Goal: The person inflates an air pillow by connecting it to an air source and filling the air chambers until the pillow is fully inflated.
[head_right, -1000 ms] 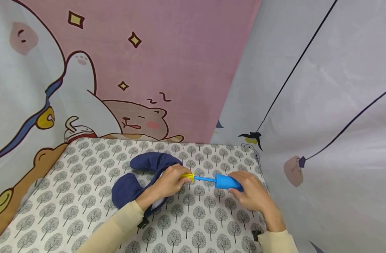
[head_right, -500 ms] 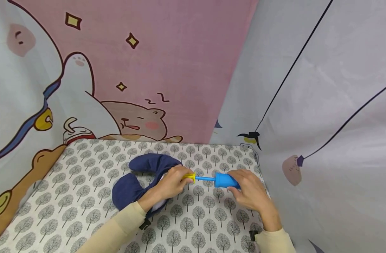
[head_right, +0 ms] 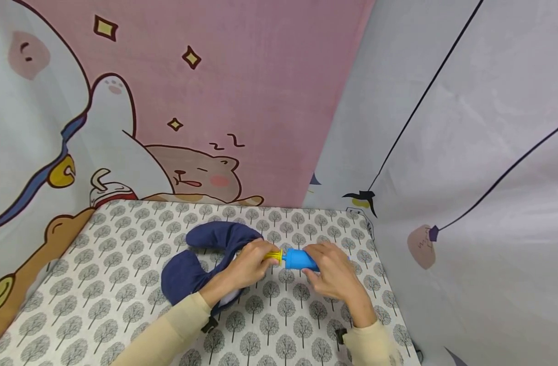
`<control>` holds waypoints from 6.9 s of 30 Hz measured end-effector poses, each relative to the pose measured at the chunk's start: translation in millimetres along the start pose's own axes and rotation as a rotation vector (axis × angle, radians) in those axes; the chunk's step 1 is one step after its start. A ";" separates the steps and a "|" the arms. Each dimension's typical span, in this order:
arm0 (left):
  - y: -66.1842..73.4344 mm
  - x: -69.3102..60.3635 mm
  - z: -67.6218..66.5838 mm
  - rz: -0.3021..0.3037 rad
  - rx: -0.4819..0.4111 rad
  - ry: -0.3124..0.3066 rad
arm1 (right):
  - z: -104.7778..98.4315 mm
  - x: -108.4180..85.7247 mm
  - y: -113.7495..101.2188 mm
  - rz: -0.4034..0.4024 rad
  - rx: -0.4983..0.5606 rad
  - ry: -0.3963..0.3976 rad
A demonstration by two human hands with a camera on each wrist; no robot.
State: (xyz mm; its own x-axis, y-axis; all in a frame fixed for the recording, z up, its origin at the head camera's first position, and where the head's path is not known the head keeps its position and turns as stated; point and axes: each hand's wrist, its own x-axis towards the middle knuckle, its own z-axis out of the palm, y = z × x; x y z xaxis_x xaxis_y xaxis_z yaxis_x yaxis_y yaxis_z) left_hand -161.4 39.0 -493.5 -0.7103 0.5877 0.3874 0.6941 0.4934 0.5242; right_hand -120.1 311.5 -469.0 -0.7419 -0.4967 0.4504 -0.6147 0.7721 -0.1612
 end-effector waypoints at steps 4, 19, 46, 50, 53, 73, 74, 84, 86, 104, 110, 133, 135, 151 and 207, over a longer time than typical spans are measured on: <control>-0.2 -0.5 -1.9 0.005 0.011 0.003 | 2.5 5.6 -5.4 -0.002 0.009 -0.011; -7.1 -1.5 -12.0 0.021 0.011 0.012 | -22.8 -24.7 23.3 0.074 0.016 -0.035; -3.4 -2.3 -4.3 -0.010 -0.013 0.037 | -35.7 -24.2 28.6 0.078 0.026 -0.045; -2.7 -2.3 -4.3 -0.013 -0.017 0.036 | -22.4 -14.2 21.8 0.052 0.038 -0.024; -2.1 -2.3 -4.7 -0.015 -0.017 0.039 | -14.5 -6.7 15.1 0.040 0.032 -0.014; -5.9 0.3 -13.0 0.037 -0.011 0.048 | -20.4 -10.0 12.1 0.080 0.033 -0.032; -5.7 0.5 -13.3 0.036 -0.012 0.051 | -24.4 -13.1 15.3 0.085 0.027 -0.030; -5.0 0.7 -14.2 0.005 -0.017 0.043 | -60.1 -43.7 41.4 0.176 0.017 -0.038; -4.3 0.7 -14.5 -0.008 -0.022 0.045 | -64.1 -46.5 44.3 0.175 0.008 -0.022; 1.3 1.1 -7.7 -0.045 -0.071 0.056 | -22.6 -11.8 12.5 0.012 -0.073 0.066; 1.2 0.8 -8.6 -0.047 -0.062 0.063 | -6.0 3.1 -0.9 -0.021 -0.081 0.077; -3.9 -2.3 -13.3 0.004 -0.020 -0.006 | -30.0 -14.7 14.1 0.101 -0.024 -0.001; -4.3 -2.9 -13.2 -0.001 -0.022 -0.015 | -37.1 -20.5 19.9 0.123 -0.019 -0.012; -7.4 -4.1 -12.0 0.048 -0.067 -0.054 | -65.9 -38.5 34.3 0.148 -0.037 0.016; -1.1 0.5 -9.7 0.017 -0.047 -0.007 | -61.5 -49.9 36.8 0.157 -0.036 0.064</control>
State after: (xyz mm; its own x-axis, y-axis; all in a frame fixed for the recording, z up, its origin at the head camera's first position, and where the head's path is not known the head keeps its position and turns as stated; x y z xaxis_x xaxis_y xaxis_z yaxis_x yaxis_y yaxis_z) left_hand -163.7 32.6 -486.5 -0.6972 0.6006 0.3915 0.7000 0.4521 0.5528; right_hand -89.2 389.1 -443.4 -0.8087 -0.3437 0.4775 -0.4820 0.8523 -0.2029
